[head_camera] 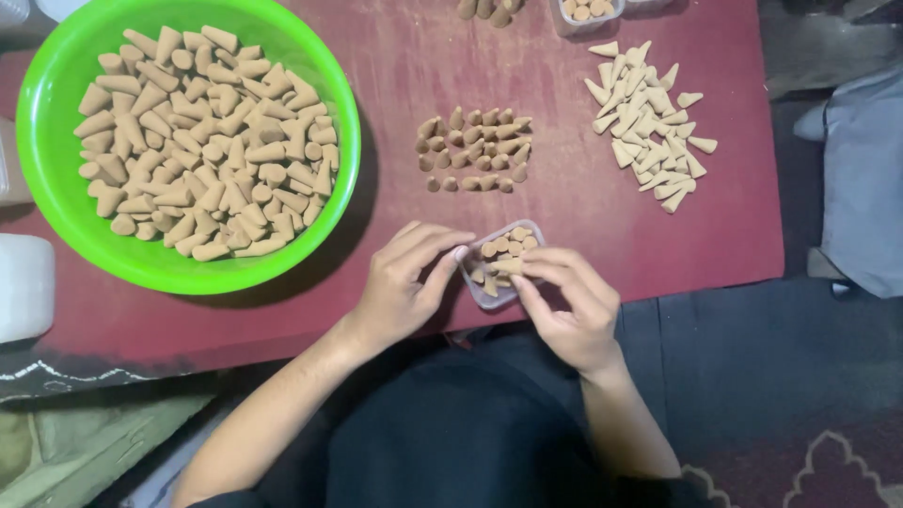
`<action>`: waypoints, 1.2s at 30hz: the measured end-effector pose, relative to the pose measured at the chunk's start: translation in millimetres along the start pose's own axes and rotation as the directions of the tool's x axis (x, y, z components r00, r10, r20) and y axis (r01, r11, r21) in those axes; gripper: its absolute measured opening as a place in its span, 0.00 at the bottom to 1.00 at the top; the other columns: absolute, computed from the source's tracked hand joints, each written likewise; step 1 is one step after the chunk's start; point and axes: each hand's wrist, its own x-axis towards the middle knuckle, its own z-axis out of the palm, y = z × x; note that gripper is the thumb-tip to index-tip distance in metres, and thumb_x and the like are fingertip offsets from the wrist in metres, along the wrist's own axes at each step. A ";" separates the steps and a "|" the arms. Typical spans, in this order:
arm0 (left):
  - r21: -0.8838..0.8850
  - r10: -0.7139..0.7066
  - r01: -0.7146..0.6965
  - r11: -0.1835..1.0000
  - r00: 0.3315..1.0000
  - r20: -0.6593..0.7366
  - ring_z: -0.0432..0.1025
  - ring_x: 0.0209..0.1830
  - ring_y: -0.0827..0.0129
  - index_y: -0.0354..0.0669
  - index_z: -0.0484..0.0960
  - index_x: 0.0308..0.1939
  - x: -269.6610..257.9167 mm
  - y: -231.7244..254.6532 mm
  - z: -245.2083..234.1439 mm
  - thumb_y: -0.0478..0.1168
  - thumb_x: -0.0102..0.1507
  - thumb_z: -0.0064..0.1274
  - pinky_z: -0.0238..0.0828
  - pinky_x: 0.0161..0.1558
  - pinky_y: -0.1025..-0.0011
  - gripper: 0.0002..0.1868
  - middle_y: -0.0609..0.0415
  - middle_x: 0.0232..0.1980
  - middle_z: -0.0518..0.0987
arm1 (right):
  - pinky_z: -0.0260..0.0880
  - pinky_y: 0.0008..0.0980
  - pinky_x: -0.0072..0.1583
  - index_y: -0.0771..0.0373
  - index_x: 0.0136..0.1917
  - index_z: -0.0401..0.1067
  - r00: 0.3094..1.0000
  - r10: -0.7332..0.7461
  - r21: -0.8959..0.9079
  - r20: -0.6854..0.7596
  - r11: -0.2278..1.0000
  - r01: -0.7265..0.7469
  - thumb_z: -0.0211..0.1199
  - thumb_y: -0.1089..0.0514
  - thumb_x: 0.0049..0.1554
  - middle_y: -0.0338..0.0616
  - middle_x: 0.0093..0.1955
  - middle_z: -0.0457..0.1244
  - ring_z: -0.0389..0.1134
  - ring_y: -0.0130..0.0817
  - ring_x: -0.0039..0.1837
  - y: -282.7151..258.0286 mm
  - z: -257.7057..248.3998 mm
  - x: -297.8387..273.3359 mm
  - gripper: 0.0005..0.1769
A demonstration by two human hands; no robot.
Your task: Sorting and packing incense cones into a small plastic container on a red table.
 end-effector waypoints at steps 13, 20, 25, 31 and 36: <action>-0.036 -0.040 0.039 0.999 0.999 -0.022 0.79 0.36 0.49 0.38 0.87 0.46 -21.6 -25.0 4.9 0.31 0.66 0.56 0.78 0.39 0.58 0.06 0.47 0.37 0.84 | 0.78 0.45 0.50 0.70 0.48 0.79 0.965 -0.169 -0.144 0.202 0.969 0.200 0.68 0.73 0.55 0.54 0.50 0.71 0.75 0.52 0.49 3.7 34.4 0.4 0.07; -0.048 -0.062 0.060 0.997 0.997 -0.039 0.78 0.34 0.51 0.39 0.87 0.45 -22.1 -24.1 5.0 0.31 0.66 0.57 0.77 0.37 0.60 0.06 0.48 0.37 0.84 | 0.74 0.44 0.49 0.63 0.47 0.81 0.949 -0.208 -0.226 0.239 0.938 0.262 0.69 0.67 0.57 0.46 0.50 0.71 0.71 0.48 0.47 9.3 34.4 1.2 0.04; -0.070 -0.091 0.088 0.994 0.995 -0.042 0.79 0.34 0.50 0.40 0.88 0.45 -21.3 -24.3 5.2 0.30 0.65 0.59 0.77 0.38 0.59 0.07 0.48 0.37 0.85 | 0.71 0.40 0.48 0.59 0.46 0.81 0.943 -0.198 -0.295 0.267 0.915 0.276 0.69 0.64 0.57 0.42 0.50 0.71 0.70 0.45 0.47 16.1 34.6 -2.2 0.03; -0.061 -0.108 0.107 0.992 0.994 -0.010 0.79 0.34 0.50 0.41 0.88 0.45 -19.8 -21.2 3.0 0.31 0.65 0.58 0.78 0.37 0.60 0.06 0.48 0.36 0.85 | 0.67 0.42 0.49 0.58 0.47 0.80 0.923 -0.201 -0.366 0.329 0.874 0.321 0.69 0.60 0.57 0.43 0.50 0.67 0.67 0.46 0.51 22.1 30.4 -4.9 0.04; -0.019 -0.117 0.116 0.993 0.993 -0.021 0.80 0.37 0.51 0.41 0.89 0.45 -19.9 -24.0 3.1 0.32 0.65 0.59 0.78 0.40 0.60 0.07 0.49 0.37 0.85 | 0.68 0.40 0.51 0.57 0.52 0.82 0.956 -0.184 -0.280 0.230 0.928 0.246 0.66 0.65 0.57 0.42 0.51 0.69 0.68 0.47 0.51 17.8 29.9 -6.0 0.10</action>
